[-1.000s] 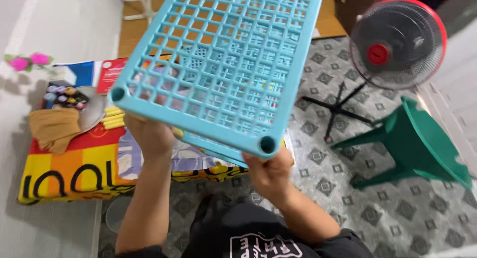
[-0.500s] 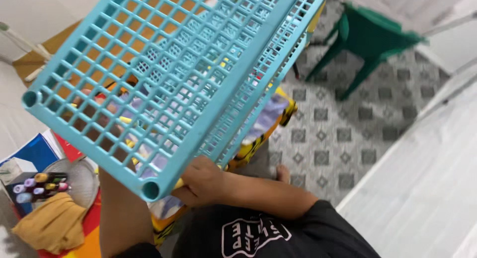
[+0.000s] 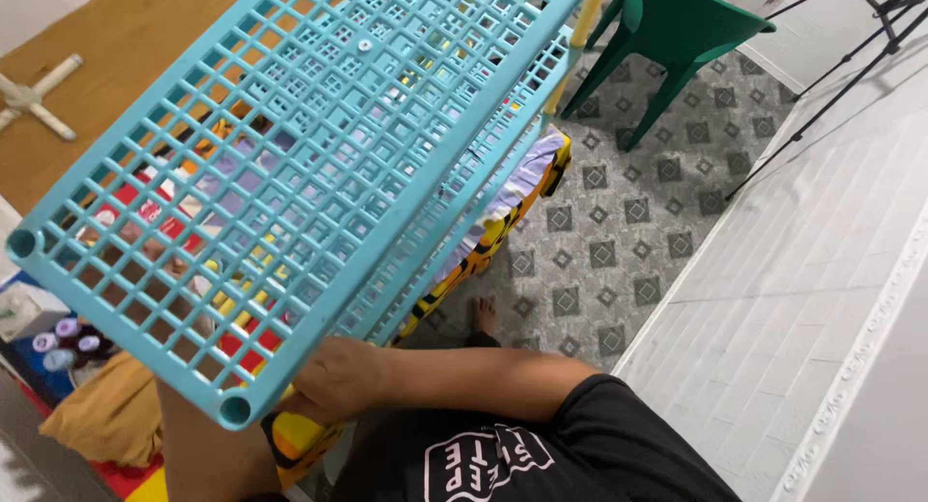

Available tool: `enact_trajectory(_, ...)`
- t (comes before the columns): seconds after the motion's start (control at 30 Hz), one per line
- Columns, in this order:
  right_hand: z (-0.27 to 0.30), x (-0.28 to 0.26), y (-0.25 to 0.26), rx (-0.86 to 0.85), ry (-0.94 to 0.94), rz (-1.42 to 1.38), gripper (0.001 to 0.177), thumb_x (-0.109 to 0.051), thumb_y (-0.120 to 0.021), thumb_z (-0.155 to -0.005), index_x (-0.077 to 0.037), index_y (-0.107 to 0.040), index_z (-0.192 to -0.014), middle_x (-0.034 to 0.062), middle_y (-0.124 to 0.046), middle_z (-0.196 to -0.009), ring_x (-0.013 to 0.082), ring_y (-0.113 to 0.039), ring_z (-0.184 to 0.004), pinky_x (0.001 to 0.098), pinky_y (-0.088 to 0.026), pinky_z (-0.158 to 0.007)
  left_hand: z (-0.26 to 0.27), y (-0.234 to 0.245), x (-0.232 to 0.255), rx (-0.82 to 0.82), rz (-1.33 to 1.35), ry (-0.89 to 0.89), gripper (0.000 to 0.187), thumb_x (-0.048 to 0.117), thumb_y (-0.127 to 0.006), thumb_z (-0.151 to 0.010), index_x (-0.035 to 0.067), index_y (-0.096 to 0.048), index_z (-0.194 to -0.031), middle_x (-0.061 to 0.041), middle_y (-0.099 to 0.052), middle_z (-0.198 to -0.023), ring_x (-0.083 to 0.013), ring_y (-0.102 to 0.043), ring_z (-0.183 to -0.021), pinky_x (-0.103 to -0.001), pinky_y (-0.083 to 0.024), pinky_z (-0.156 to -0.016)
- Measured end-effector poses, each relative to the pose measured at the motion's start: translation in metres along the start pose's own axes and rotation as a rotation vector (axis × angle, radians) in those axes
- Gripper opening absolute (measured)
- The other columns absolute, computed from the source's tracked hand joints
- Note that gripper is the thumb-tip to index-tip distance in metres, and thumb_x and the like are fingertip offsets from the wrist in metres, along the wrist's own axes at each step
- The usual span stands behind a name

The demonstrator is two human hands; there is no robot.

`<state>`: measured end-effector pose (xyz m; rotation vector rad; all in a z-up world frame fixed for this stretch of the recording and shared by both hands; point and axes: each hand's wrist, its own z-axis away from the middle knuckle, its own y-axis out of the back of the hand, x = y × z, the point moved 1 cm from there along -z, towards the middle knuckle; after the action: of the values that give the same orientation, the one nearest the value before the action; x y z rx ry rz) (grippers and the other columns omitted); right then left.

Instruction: The person assembles a small plastic shelving unit by inserting yellow plastic poles into the holes of light blue plastic trays. They connect the trays and poles to form a two-tiered structure.

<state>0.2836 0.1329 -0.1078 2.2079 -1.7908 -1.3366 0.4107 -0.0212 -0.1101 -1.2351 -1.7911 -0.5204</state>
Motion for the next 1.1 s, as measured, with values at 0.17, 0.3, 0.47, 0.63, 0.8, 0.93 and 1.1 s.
enact_trajectory(0.17, -0.006, 0.010, -0.018, -0.129, -0.242, -0.126, 0.048, -0.033, -0.072, -0.097, -0.007, -0.057, -0.135, 0.0196, -0.070, -0.104, 0.0398, -0.069, -0.094, 0.0462, -0.053, -0.083, -0.018, 0.014, -0.018, -0.017, -0.077, -0.043, 0.011, 0.015, -0.069, -0.098, 0.005, -0.066, -0.094, -0.010, -0.062, -0.081, -0.0278, -0.058, -0.076, -0.044, -0.044, -0.068)
enact_trajectory(0.3, -0.017, 0.026, -0.010, -0.194, -0.455, -0.099, 0.042, -0.030, -0.068, -0.094, -0.006, -0.062, -0.129, 0.0234, -0.071, -0.098, 0.0428, -0.069, -0.093, 0.0500, -0.054, -0.082, -0.052, 0.001, -0.061, -0.075, -0.134, -0.110, 0.010, 0.015, -0.068, -0.096, 0.005, -0.067, -0.094, -0.011, -0.063, -0.081, -0.0303, -0.059, -0.077, -0.046, -0.044, -0.070)
enact_trajectory(0.47, -0.012, 0.074, 0.003, -0.323, -0.676, 0.019, 0.028, -0.028, -0.060, -0.100, -0.003, -0.071, -0.107, 0.0267, -0.072, -0.097, 0.0410, -0.072, -0.094, 0.0498, -0.055, -0.080, -0.053, 0.058, -0.140, -0.080, -0.380, -0.188, 0.010, 0.015, -0.068, -0.094, 0.005, -0.068, -0.094, -0.012, -0.063, -0.080, -0.0335, -0.060, -0.078, -0.049, -0.044, -0.071)
enact_trajectory(0.63, 0.007, 0.083, 0.015, -0.305, -0.443, -0.015, 0.022, -0.025, -0.057, -0.107, -0.007, -0.067, -0.102, 0.0133, -0.071, -0.087, 0.0317, -0.074, -0.077, 0.0428, -0.055, -0.072, -0.042, 0.110, -0.163, -0.040, -0.712, -0.413, 0.011, 0.016, -0.068, -0.092, 0.005, -0.069, -0.094, -0.014, -0.064, -0.080, -0.0366, -0.060, -0.079, -0.052, -0.044, -0.072)
enact_trajectory(0.8, 0.008, 0.060, 0.028, -0.142, -0.320, 0.019, 0.013, -0.016, -0.066, -0.100, -0.004, -0.064, -0.104, 0.0134, -0.071, -0.090, 0.0359, -0.071, -0.085, 0.0439, -0.054, -0.074, -0.035, 0.111, -0.108, -0.236, -0.532, -0.192, 0.025, 0.019, -0.065, -0.105, 0.004, -0.066, -0.085, -0.008, -0.066, -0.071, -0.0253, -0.065, -0.066, -0.040, -0.046, -0.060)
enact_trajectory(0.93, -0.001, 0.051, 0.028, -0.081, -0.264, -0.002, 0.012, -0.011, -0.068, -0.098, -0.003, -0.063, -0.105, 0.0129, -0.071, -0.096, 0.0346, -0.072, -0.090, 0.0434, -0.055, -0.076, -0.034, 0.099, -0.059, -0.189, -0.323, 0.168, 0.025, 0.020, -0.072, -0.099, 0.001, -0.069, -0.084, -0.008, -0.068, -0.066, -0.0127, -0.064, -0.061, -0.033, -0.047, -0.054)
enact_trajectory(1.1, -0.008, 0.052, 0.023, -0.063, -0.320, -0.035, 0.005, -0.008, -0.067, -0.099, -0.004, -0.063, -0.100, 0.0114, -0.072, -0.096, 0.0310, -0.074, -0.089, 0.0408, -0.056, -0.076, -0.049, 0.092, -0.039, -0.208, -0.210, 0.226, 0.017, 0.016, -0.068, -0.097, 0.005, -0.076, -0.106, -0.008, -0.070, -0.077, -0.0132, -0.064, -0.069, -0.032, -0.049, -0.061)
